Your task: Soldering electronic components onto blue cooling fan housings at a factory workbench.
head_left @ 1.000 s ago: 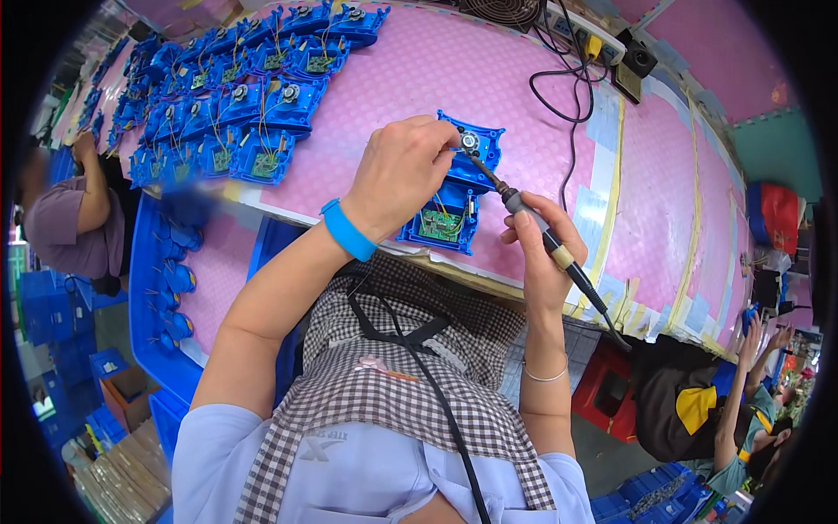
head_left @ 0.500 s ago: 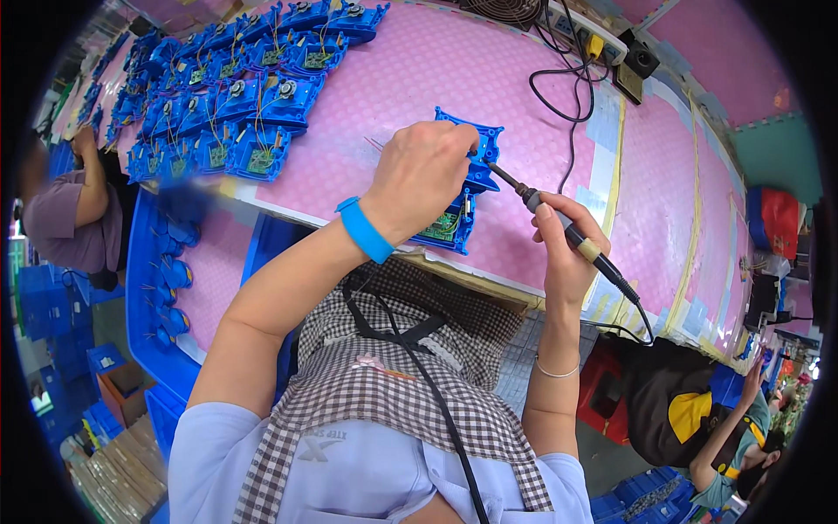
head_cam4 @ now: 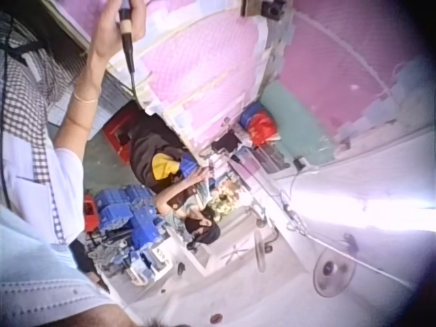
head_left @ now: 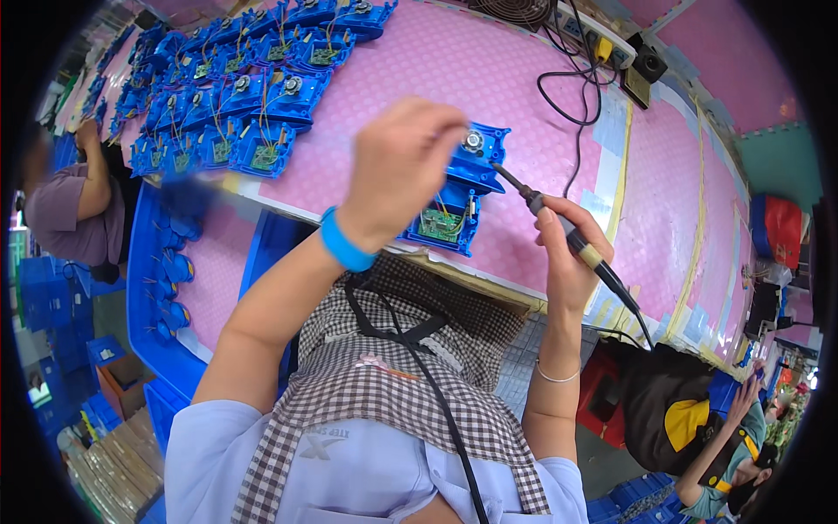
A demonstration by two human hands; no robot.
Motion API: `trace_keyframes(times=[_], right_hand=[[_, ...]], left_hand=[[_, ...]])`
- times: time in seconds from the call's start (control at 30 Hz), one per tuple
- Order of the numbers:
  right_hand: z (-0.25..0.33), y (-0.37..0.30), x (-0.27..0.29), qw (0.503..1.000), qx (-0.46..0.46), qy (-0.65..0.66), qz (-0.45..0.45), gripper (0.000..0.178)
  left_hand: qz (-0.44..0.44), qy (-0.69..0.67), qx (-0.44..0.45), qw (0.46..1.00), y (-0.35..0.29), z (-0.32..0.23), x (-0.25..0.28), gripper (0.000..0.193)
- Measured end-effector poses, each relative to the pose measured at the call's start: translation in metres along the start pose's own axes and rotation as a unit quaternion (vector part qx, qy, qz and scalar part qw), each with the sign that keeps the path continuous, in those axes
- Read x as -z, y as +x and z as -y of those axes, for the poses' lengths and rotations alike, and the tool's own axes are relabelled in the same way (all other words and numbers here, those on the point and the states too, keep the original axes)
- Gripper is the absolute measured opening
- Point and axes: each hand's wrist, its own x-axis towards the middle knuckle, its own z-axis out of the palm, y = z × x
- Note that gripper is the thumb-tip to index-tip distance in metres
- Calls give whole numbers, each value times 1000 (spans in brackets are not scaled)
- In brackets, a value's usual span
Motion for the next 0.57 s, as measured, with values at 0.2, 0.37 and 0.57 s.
trace_keyframes(times=[0.2, 0.37, 0.57], right_hand=[[-2, 2, 0, 999, -10, 49, -20, 15], [-1, 2, -1, 1000, -14, 2, -6, 17], [-6, 0, -2, 1000, 1, -3, -11, 13]], left_hand=[[-6, -99, 274, 957, -37, 24, 56, 25], [35, -178, 308, 934, -33, 32, 29, 20], [25, -108, 177, 978, -18, 2, 15, 15]])
